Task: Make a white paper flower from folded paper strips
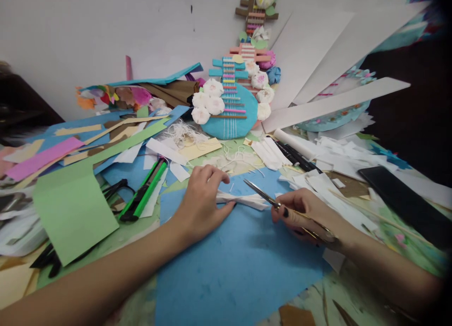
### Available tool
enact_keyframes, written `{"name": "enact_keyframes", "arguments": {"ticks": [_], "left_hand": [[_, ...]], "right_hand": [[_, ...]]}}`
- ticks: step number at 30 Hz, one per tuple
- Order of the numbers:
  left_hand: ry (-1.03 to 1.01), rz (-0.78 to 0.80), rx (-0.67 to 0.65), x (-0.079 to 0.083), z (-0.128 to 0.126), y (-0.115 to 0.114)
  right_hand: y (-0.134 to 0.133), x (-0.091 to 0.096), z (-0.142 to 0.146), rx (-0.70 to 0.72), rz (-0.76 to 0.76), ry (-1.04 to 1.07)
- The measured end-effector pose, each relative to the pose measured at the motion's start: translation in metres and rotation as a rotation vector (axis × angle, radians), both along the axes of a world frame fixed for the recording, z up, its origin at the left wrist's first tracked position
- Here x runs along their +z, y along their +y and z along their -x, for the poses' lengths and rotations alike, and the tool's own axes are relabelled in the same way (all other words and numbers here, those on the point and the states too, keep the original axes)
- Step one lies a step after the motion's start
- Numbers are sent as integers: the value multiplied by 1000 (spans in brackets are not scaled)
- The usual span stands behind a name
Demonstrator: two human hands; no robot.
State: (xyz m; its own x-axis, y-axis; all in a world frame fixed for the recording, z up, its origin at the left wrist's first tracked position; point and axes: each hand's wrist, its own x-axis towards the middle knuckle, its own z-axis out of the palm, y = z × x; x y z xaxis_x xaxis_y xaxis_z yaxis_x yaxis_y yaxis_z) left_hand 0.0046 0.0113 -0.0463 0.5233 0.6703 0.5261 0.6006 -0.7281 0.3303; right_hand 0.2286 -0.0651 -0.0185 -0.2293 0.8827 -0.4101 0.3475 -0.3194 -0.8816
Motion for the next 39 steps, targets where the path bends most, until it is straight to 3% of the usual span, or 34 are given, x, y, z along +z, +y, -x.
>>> {"name": "enact_keyframes", "arguments": {"ticks": [5,11,23,39], "left_hand": [[156,-65,-47,6,2,-9],[280,-144,-40,2,1,-12],[17,108,-155,-1,-3,-10],[-36,156,-189,3,-4,-12]], "right_hand": [[-1,4,1,102,95,-16],[-2,3,1,93,158,-45],[-3,7,5,84,169,-50],[-1,6,4,100,179,-34]]}}
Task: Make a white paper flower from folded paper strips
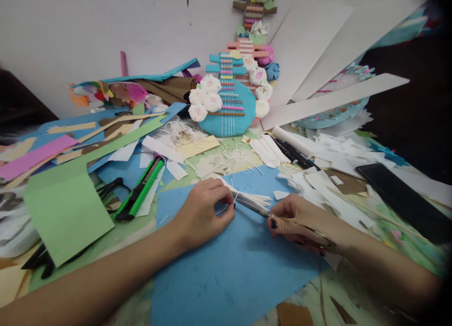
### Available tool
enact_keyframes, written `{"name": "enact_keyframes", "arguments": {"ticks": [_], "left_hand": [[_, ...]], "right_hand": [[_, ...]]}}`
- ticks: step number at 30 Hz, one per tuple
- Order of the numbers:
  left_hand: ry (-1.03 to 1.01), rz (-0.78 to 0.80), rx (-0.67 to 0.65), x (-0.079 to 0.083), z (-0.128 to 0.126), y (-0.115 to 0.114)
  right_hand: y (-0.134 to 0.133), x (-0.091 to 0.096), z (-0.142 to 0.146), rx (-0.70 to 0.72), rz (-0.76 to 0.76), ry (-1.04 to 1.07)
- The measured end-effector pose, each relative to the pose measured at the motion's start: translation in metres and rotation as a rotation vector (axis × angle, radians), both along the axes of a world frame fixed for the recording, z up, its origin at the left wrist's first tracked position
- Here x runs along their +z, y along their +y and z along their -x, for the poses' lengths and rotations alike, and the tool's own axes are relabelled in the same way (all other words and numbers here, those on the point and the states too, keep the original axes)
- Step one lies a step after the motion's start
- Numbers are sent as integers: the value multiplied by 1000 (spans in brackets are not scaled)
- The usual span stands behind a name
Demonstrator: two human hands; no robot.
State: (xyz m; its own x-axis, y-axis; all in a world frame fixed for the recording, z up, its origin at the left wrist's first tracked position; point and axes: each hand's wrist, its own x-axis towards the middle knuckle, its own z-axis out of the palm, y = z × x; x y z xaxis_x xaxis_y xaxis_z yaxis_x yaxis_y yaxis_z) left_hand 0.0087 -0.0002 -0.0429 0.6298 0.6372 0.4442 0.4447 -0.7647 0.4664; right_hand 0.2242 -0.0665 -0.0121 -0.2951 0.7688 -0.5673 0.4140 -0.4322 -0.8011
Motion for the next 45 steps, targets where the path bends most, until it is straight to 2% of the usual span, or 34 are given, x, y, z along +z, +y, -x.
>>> {"name": "enact_keyframes", "arguments": {"ticks": [21,24,30,32,35,38,40,45], "left_hand": [[14,6,-6,-2,0,1],[25,-21,61,0,2,2],[117,-78,303,4,9,14],[99,-71,266,2,9,18],[90,-19,104,-3,9,23],[79,13,12,-6,7,25],[44,16,-4,-6,7,25],[-38,37,49,-3,8,22]], "right_hand": [[0,-2,-2,27,-5,-39],[0,1,-1,17,3,-58],[0,3,-1,-29,-12,-107],[-1,0,-2,-36,-21,-124],[-1,-7,-4,-24,-38,-120],[-1,-12,-6,-14,-54,-89],[-2,-12,-5,-11,-60,-81],[-3,-6,-3,-36,-103,-24]]}}
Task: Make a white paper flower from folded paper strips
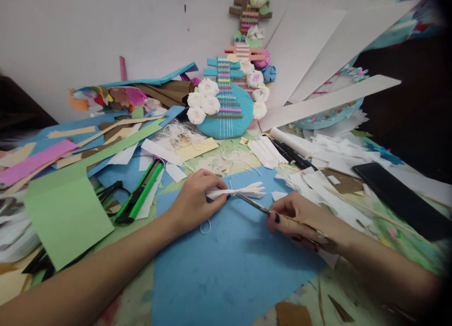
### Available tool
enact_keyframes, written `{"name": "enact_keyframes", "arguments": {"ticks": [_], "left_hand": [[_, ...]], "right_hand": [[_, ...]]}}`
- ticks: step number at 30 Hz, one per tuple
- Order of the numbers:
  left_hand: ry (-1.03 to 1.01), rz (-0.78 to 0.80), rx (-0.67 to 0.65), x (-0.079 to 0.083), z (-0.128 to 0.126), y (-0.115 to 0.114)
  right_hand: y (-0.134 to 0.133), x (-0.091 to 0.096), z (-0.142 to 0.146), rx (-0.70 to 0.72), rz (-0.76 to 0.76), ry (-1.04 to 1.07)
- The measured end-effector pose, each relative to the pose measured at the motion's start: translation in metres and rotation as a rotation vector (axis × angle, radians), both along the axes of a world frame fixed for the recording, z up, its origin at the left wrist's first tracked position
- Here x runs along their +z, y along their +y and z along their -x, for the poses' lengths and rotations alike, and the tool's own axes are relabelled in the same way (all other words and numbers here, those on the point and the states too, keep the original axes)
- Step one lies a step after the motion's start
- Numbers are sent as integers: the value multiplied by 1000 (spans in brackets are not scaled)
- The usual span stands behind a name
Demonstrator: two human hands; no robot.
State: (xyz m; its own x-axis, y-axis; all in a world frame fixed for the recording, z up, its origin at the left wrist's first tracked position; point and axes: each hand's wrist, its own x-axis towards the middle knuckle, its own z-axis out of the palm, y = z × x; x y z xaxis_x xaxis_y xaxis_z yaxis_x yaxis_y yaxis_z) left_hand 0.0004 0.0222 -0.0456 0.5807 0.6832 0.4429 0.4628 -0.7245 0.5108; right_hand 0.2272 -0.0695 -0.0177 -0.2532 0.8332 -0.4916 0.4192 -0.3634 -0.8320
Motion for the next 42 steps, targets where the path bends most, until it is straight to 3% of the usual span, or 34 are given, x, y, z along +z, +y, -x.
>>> {"name": "enact_keyframes", "arguments": {"ticks": [9,23,42], "left_hand": [[-40,24,42,1,2,0],[-61,60,-18,-1,1,-3],[-70,70,-24,-2,1,-3]], "right_hand": [[1,2,-1,20,20,47],[3,-4,-4,20,26,91],[5,4,0,5,73,49]]}}
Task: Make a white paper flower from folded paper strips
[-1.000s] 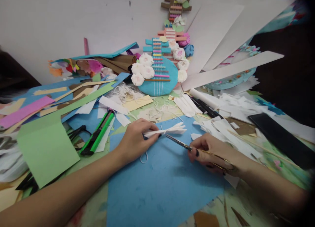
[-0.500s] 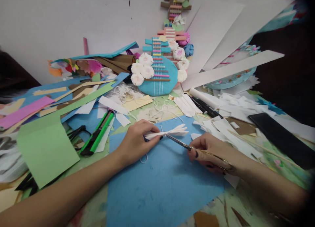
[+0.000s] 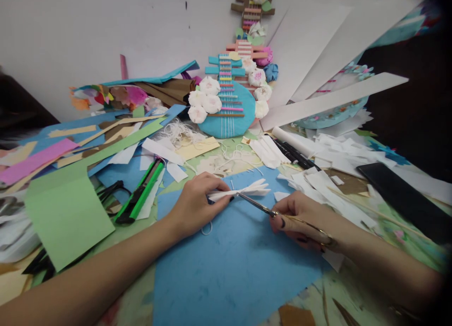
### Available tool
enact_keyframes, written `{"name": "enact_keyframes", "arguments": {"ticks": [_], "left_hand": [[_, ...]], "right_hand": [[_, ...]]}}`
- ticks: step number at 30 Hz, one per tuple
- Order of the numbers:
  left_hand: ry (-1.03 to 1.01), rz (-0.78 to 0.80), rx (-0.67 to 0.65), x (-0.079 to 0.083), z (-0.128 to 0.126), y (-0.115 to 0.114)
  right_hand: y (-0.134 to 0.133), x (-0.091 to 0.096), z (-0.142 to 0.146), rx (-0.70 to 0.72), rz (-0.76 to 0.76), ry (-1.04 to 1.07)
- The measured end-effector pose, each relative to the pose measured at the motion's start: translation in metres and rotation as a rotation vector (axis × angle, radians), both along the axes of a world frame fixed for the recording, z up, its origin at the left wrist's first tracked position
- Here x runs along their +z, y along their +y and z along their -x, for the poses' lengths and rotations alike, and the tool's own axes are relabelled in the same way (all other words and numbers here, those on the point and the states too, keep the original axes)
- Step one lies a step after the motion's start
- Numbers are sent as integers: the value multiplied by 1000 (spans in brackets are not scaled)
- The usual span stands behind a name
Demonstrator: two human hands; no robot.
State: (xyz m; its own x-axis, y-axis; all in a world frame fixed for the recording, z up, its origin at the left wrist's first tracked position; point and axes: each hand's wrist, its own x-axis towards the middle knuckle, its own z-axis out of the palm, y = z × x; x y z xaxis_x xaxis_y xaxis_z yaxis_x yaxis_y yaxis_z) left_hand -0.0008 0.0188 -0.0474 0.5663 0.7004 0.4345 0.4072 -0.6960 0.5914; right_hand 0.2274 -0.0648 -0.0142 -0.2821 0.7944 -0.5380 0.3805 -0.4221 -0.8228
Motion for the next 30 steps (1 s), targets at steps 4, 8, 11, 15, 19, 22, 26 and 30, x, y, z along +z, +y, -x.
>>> {"name": "enact_keyframes", "arguments": {"ticks": [4,8,11,15,19,22,26,30], "left_hand": [[-1,-6,0,-1,0,0],[-5,-18,5,-1,1,1],[-13,-33,24,0,1,1],[-37,-50,56,0,1,2],[-84,-85,105,1,1,2],[-91,-95,134,3,1,1],[-84,-86,123,2,2,1],[-86,-73,116,2,2,1]], "right_hand": [[0,2,0,13,-2,-8],[-1,2,0,27,-2,-30],[-1,0,-1,9,-31,-17],[-2,-3,-3,-39,-68,31],[-1,-5,-4,-67,-104,73],[-1,-5,-3,-76,-115,55],[-1,-6,-4,-73,-116,46],[-1,-6,-5,-75,-116,46]]}}
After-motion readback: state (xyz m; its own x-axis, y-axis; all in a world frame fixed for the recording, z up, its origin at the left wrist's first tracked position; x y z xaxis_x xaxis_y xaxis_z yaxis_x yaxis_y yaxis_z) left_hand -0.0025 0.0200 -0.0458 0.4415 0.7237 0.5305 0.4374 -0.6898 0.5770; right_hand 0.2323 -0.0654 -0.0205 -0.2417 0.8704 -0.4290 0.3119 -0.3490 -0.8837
